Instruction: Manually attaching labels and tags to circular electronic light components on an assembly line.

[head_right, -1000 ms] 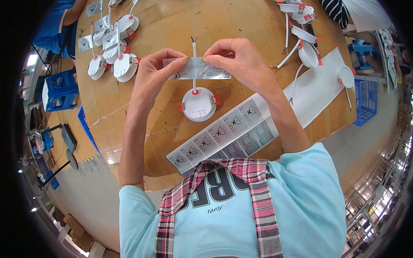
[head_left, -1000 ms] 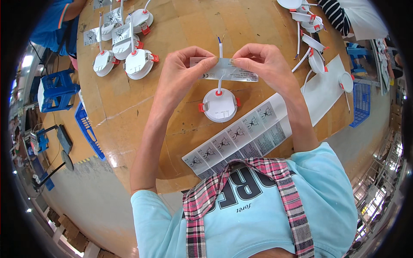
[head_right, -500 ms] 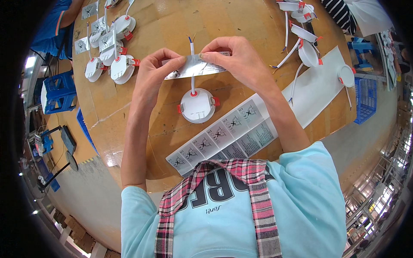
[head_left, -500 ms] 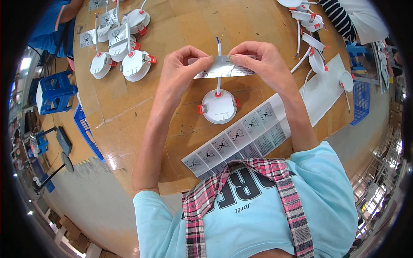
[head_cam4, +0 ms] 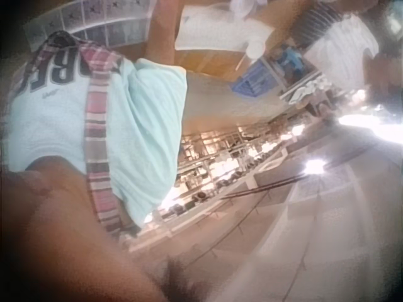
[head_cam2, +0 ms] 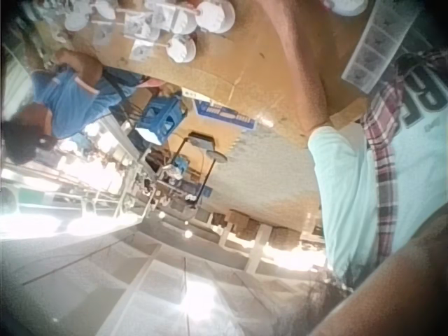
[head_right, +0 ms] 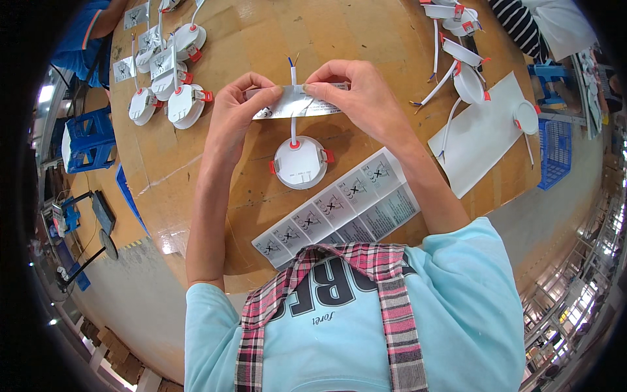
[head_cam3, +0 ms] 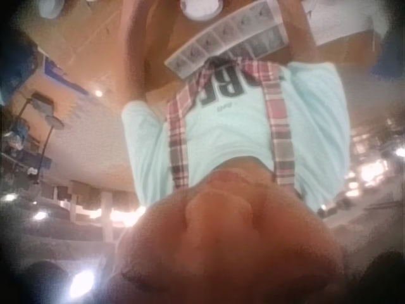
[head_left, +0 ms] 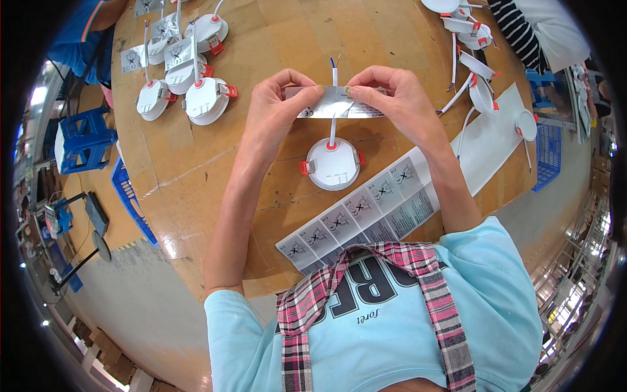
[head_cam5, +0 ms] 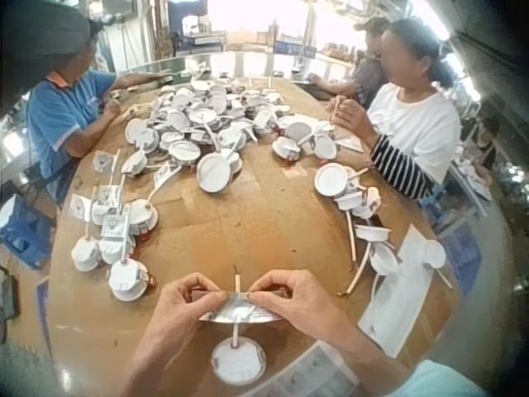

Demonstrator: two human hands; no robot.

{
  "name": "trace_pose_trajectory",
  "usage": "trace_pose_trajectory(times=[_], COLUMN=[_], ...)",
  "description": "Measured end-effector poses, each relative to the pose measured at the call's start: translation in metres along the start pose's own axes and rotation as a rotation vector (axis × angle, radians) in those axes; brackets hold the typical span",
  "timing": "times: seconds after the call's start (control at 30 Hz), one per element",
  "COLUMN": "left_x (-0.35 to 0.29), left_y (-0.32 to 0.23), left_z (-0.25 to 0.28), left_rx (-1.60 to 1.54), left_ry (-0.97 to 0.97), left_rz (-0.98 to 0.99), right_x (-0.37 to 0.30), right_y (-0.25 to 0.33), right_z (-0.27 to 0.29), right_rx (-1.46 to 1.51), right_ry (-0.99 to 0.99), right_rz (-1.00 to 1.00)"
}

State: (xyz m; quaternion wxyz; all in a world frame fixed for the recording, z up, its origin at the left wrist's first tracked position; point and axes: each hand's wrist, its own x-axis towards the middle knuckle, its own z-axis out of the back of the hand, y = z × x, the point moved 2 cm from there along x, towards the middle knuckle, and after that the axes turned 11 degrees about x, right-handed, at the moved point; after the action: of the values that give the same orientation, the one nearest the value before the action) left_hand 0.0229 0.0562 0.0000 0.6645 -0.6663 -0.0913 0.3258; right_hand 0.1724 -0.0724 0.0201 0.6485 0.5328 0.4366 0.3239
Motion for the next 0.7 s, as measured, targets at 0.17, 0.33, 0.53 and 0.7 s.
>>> trace_pose_trajectory(times=[0.17, 0.33, 0.53, 0.7], left_x=[-0.0012, -0.0024, -0.0028, -0.0037], left_y=[0.0001, -0.0001, -0.0044, -0.0076], left_z=[-0.0017, -0.0032, -0.0048, -0.0073], left_rx=[0.011, -0.019, 0.005, -0.019], left_ry=[-0.004, 0.001, 0.018, 0.044], left_rz=[0.019, -0.03, -0.081, -0.113], right_x=[-0.0015, -0.0026, -0.004, 0.0024], right_y=[-0.0022, -0.0025, -0.0003, 0.0031], right_z=[0.0003, 0.0009, 0.0019, 0.0032], right_rx=[0.009, -0.009, -0.037, -0.097], right_ry=[-0.009, 0.006, 0.025, 0.021], right_rz=[0.0, -0.004, -0.003, 0.075])
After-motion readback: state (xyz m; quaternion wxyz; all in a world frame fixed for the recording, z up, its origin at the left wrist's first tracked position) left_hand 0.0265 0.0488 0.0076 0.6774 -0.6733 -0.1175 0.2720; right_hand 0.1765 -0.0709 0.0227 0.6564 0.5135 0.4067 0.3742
